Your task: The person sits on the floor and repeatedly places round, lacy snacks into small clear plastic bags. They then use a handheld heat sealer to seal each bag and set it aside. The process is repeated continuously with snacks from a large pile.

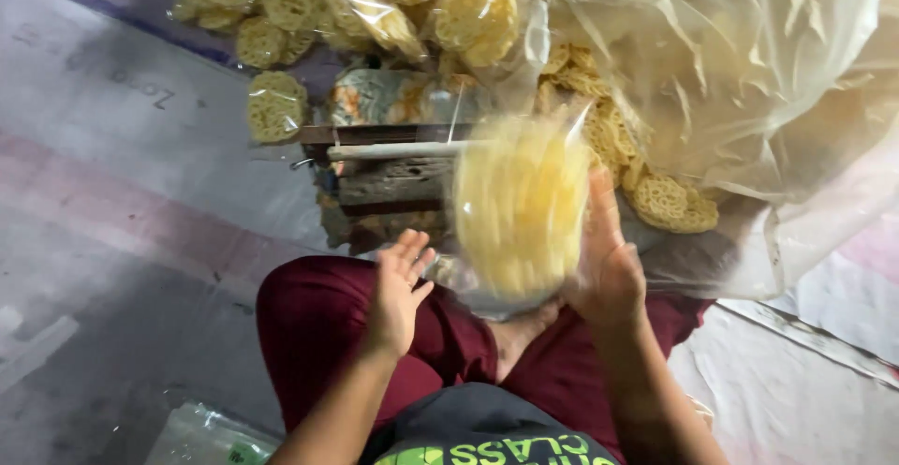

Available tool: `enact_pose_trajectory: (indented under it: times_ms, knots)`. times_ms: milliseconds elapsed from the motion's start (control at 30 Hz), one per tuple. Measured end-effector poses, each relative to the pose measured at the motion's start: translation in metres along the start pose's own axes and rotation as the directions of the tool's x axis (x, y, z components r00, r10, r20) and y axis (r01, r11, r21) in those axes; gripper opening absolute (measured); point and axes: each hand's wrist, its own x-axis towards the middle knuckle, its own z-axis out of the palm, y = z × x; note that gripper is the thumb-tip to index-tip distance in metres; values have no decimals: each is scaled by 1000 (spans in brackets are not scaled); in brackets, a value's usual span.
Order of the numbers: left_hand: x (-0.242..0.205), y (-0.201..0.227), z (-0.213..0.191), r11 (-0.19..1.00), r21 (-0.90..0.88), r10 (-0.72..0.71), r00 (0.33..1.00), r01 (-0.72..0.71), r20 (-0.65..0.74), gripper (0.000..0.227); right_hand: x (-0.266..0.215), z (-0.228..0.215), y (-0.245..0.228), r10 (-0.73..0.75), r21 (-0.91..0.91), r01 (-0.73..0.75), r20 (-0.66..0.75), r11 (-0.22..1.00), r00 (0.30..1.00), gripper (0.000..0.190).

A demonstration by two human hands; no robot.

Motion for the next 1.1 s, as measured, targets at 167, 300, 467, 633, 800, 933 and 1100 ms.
enact_pose_trajectory:
  times_ms: [167,300,467,633,800,933,1100]
  knots:
    - [86,-142,-51,572,809,-78,974,-133,215,50,24,-77,35,-355,45,395,-354,918,865,36]
    - [73,-112,-16,-407,869,-452,889,-282,77,60,-19,-288,115,-411,-585,-226,-748,779,521,22]
    - [73,-104,-3,-550,781,-562,823,-296,-84,64,-2,-384,154,-331,-538,-642,-843,546,424,38]
    - [84,-135,-40,-163,894,114,892,-418,437,36,-10,-369,131,-250,-341,-613,-940,713,232,36]
    - [92,-157,-70,361,924,346,938,-127,-6,29,-59,-370,134,-11,19,-404,-997,915,-71,38]
    - [76,-124,-48,787,533,-147,933,311,-327,62,-47,-320,131,-36,-101,-547,-991,831,128,39]
    - [53,-104,-40,873,415,-194,963,257,-187,50,-39,-306,113,42,-50,-453,-980,890,192,33]
